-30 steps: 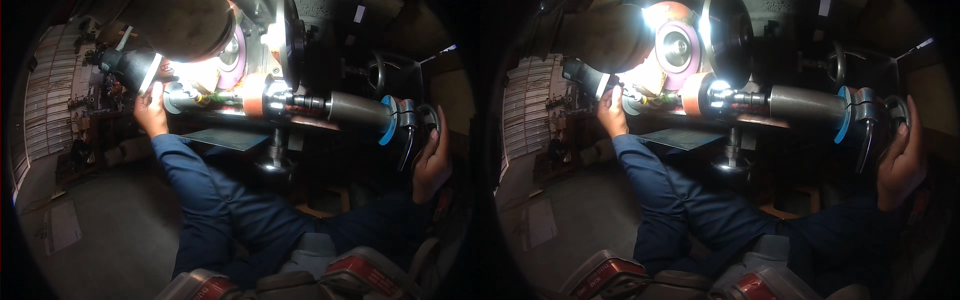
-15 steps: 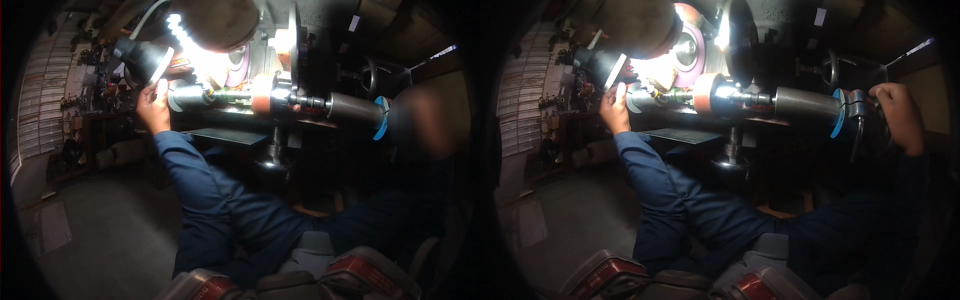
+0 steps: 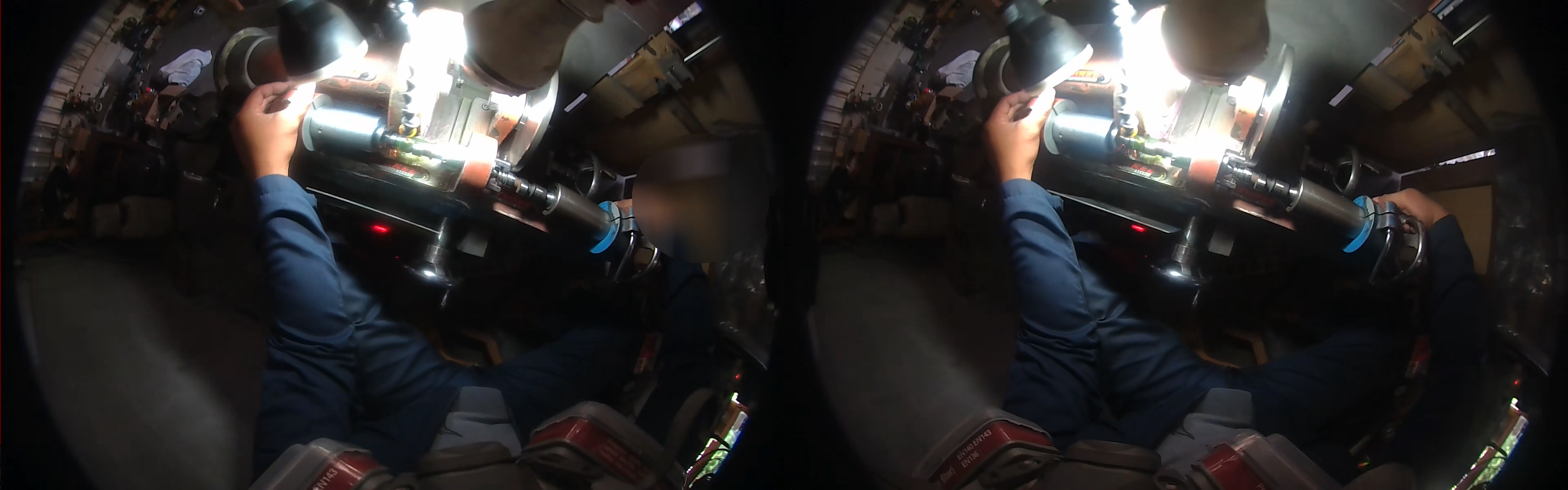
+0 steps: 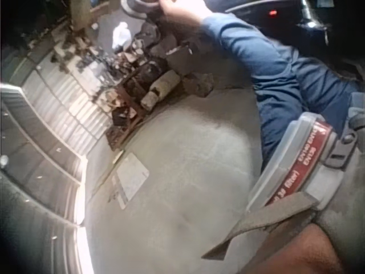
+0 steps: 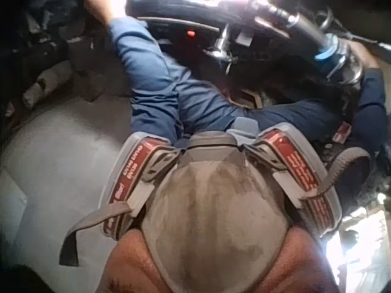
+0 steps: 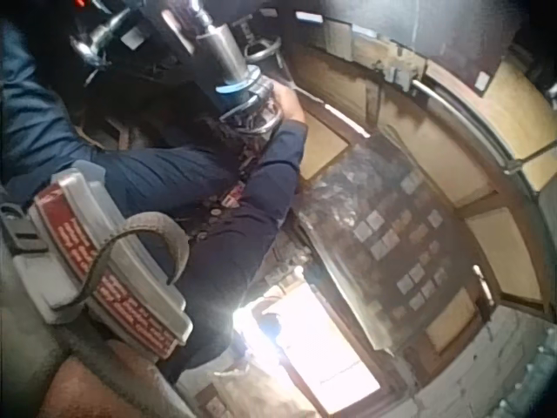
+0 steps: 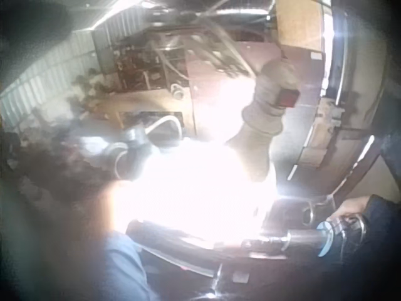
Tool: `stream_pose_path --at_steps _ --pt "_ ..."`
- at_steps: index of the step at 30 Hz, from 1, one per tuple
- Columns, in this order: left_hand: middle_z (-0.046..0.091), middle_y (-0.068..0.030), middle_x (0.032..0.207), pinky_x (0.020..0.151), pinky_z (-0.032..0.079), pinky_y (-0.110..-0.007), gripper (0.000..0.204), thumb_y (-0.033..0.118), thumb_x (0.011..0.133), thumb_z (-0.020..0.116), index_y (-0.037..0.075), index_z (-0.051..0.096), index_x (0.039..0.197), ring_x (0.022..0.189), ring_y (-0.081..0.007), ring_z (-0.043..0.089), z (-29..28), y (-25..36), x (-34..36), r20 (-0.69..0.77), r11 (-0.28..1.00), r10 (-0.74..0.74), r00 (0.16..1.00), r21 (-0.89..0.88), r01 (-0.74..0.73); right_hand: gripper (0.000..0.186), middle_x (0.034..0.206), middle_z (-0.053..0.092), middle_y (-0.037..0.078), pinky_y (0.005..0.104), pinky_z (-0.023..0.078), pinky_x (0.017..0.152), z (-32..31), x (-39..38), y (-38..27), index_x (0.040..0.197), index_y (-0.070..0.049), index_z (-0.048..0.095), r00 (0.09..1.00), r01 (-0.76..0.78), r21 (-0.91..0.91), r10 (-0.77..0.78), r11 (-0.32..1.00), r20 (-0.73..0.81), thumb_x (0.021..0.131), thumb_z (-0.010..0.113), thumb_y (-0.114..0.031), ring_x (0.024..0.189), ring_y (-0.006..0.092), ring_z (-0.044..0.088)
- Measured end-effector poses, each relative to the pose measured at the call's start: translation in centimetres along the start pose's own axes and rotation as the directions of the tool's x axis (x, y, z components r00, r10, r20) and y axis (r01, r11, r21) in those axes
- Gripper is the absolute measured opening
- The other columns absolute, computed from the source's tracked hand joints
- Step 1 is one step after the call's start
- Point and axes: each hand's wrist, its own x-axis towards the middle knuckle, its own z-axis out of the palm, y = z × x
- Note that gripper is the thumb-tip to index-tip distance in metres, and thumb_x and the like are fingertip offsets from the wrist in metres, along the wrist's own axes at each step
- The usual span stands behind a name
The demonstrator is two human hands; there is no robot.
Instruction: Operate a precision lathe or grinder to machine a metal component.
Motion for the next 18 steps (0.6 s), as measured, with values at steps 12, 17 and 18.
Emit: stream_pose_path --at_steps 12,17,18 --pt "0.072 -0.0057 0.083 0.067 0.052 -0.025 0.027 0.018 0.071 0.082 0.002 0.07 0.089 0.075 -0.0096 0.065 -0.4 1.1 -0.9 -0.089 0.995 0.021 0.996 0.096 -0.013 0.029 0.075 0.065 0.007 0.0308 0.044 0.06 1.8 -3.6 2.6 0.088 0.003 0.069 0.794 0.367 -0.389 -0.503 0.845 -0.343 0.091 0.052 -0.021 0.068 0.0131 0.057" --pt "0.072 -0.0065 0.085 0.072 0.052 -0.026 0.031 0.025 0.07 0.083 0.004 0.071 0.088 0.078 -0.0117 0.067 -0.9 1.2 -0.9 -0.109 0.976 0.078 0.991 0.211 -0.053 0.023 0.087 0.069 0.015 0.0341 0.049 0.075 5.4 -5.1 2.6 0.095 0.003 0.068 0.575 0.225 -0.536 -0.555 0.813 -0.601 0.09 0.052 -0.012 0.081 0.0244 0.066" --pt "0.072 -0.0065 0.085 0.072 0.052 -0.026 0.031 0.025 0.07 0.083 0.004 0.071 0.088 0.078 -0.0117 0.067 -0.8 0.9 -0.9 -0.113 0.978 0.071 0.991 0.203 -0.047 0.023 0.089 0.069 0.016 0.0348 0.049 0.076 6.1 -5.7 2.3 0.097 0.002 0.068 0.524 0.17 -0.539 -0.539 0.825 -0.66 0.09 0.051 -0.012 0.083 0.0255 0.066"
